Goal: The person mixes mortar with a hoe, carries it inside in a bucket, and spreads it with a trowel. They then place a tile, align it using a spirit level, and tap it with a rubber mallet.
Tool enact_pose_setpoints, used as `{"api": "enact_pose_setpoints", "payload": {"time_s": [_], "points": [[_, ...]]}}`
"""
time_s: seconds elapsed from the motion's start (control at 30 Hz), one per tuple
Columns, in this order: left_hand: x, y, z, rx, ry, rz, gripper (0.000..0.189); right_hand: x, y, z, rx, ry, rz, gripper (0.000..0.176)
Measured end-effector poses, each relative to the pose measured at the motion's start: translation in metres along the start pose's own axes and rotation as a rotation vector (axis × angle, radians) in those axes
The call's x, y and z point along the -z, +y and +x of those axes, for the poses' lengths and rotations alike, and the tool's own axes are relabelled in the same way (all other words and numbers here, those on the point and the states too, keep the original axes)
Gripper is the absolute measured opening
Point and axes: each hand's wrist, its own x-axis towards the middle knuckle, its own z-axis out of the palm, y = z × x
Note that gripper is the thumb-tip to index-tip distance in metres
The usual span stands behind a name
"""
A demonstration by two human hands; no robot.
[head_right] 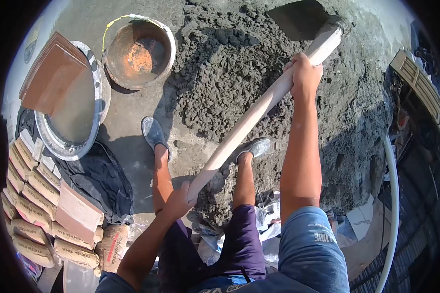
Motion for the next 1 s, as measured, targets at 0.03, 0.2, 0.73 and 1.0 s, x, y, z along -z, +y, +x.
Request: {"api": "enact_pose_setpoints", "payload": {"time_s": [0.03, 0.2, 0.73, 1.0], "points": [[-0.013, 0.020, -0.001, -0.011, 0.032, -0.051, 0.043, -0.008, 0.006, 0.029, -0.024, -0.041, -0.084, 0.007], [-0.003, 0.126, -0.113, 0.299, -0.203, -0.229, 0.044, -0.042, 0.185, -0.001, -0.549, -0.282, -0.380, 0.015], [0.054, -0.152, -0.254, 0.294, -0.094, 0.291, 0.025, 0.027, 0.041, -0.327, -0.316, 0.040, 0.288, 0.018], [0.022, 0.061, -0.198, 0.652, -0.492, 0.001, 0.058, -0.013, 0.217, -0.137, -0.716, -0.186, 0.073, 0.014]]}}
